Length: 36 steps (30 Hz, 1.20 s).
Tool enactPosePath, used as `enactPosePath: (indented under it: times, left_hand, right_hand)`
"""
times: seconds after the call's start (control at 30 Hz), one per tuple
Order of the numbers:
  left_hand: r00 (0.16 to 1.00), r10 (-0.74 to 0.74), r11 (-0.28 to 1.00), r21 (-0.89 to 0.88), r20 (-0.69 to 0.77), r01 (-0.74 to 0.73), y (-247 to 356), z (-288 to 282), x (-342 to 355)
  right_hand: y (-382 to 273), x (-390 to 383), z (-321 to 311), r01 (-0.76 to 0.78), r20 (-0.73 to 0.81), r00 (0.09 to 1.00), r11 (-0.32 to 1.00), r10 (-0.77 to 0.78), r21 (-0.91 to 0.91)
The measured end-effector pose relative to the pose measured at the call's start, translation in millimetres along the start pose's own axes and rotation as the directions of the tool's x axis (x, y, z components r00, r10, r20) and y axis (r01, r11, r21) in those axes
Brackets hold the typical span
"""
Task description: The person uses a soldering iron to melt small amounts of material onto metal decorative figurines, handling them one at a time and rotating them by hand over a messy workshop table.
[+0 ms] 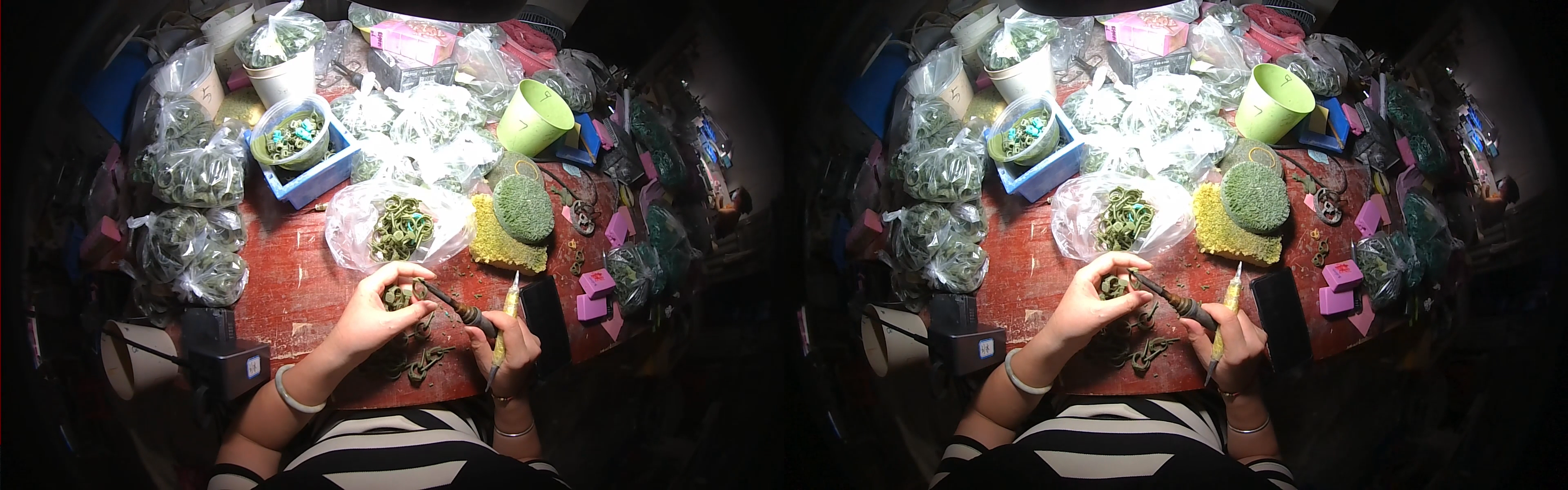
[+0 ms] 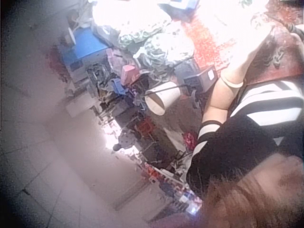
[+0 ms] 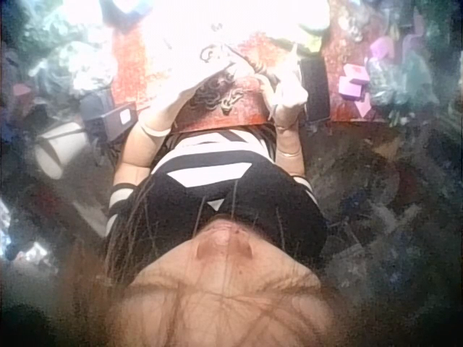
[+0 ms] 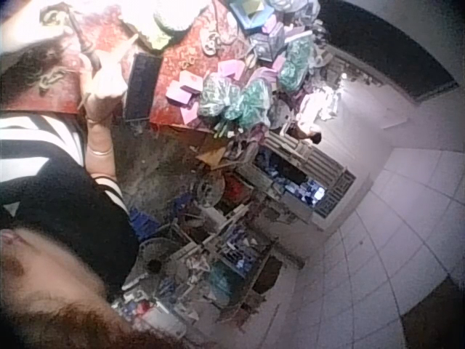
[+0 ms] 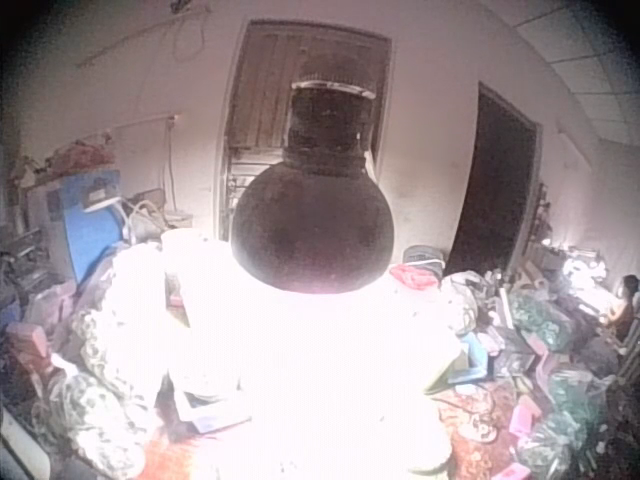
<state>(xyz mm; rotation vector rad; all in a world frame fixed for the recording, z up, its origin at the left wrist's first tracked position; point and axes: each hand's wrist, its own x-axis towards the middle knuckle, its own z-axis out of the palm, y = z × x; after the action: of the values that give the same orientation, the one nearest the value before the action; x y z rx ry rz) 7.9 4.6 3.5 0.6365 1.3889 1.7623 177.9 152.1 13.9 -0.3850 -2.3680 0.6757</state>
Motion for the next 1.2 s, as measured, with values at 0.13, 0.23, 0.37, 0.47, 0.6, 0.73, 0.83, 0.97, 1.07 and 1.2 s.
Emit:
enactPosePath:
  times: [0.13, 0.23, 0.37, 0.47, 0.6, 0.73, 0.83, 0.97, 1.07, 1.2]
  left_hand:
    - [0.995, 0.103, 0.986, 0.129, -0.013, -0.101, 1.3, 1.1, 0.5]
    - [0.980, -0.196, 0.963, -0.183, 0.025, 0.197, 12.1, -1.1, -0.9]
    - [0.937, -0.337, 0.899, -0.262, 0.096, 0.350, 16.4, -1.2, -2.2]
    - [0.995, -0.081, 0.975, 0.214, 0.065, 0.066, -2.1, 0.3, -2.6]
    - [0.990, 0.052, 0.750, 0.649, 0.131, -0.125, 6.0, 1.6, -5.3]
    - [0.974, 0.097, 0.619, 0.754, 0.207, -0.222, 4.6, 1.5, -9.4]
    - [0.966, 0.112, 0.626, 0.739, 0.232, -0.250, -0.2, 0.1, -12.0]
    - [0.953, 0.149, 0.596, 0.745, 0.265, -0.301, -1.2, -0.1, -11.7]
    - [0.960, 0.112, 0.712, 0.654, 0.255, -0.257, -5.9, -2.4, -7.8]
    - [0.962, -0.098, 0.963, 0.266, 0.256, 0.027, 5.8, -2.5, -3.8]
  right_hand:
    - [3.3, -2.5, -0.1, 0.062, -0.087, 0.994, 0.998, -0.065, -0.032]
    - [4.0, -4.6, -2.0, 0.059, -0.111, 0.992, 0.997, -0.064, -0.050]
    - [2.1, -4.4, -1.8, 0.044, -0.113, 0.992, 0.998, -0.049, -0.048]
    - [2.5, -4.8, -1.4, 0.057, -0.110, 0.992, 0.996, -0.064, -0.065]
    - [2.8, -5.9, -1.2, 0.017, -0.093, 0.995, 0.999, -0.019, -0.028]
    - [2.2, -3.5, -1.5, 0.024, -0.082, 0.996, 0.999, -0.028, -0.046]
    - [-0.2, -0.2, 0.0, 0.014, -0.084, 0.996, 1.000, -0.014, -0.008]
    - [-4.8, 3.2, -0.5, -0.063, -0.034, 0.997, 0.993, 0.067, 0.104]
    - [-9.2, 5.5, 3.8, -0.186, 0.092, 0.981, 0.963, 0.171, 0.195]
    - [-8.6, 6.6, 14.1, -0.174, 0.127, 0.982, 0.920, 0.137, 0.351]
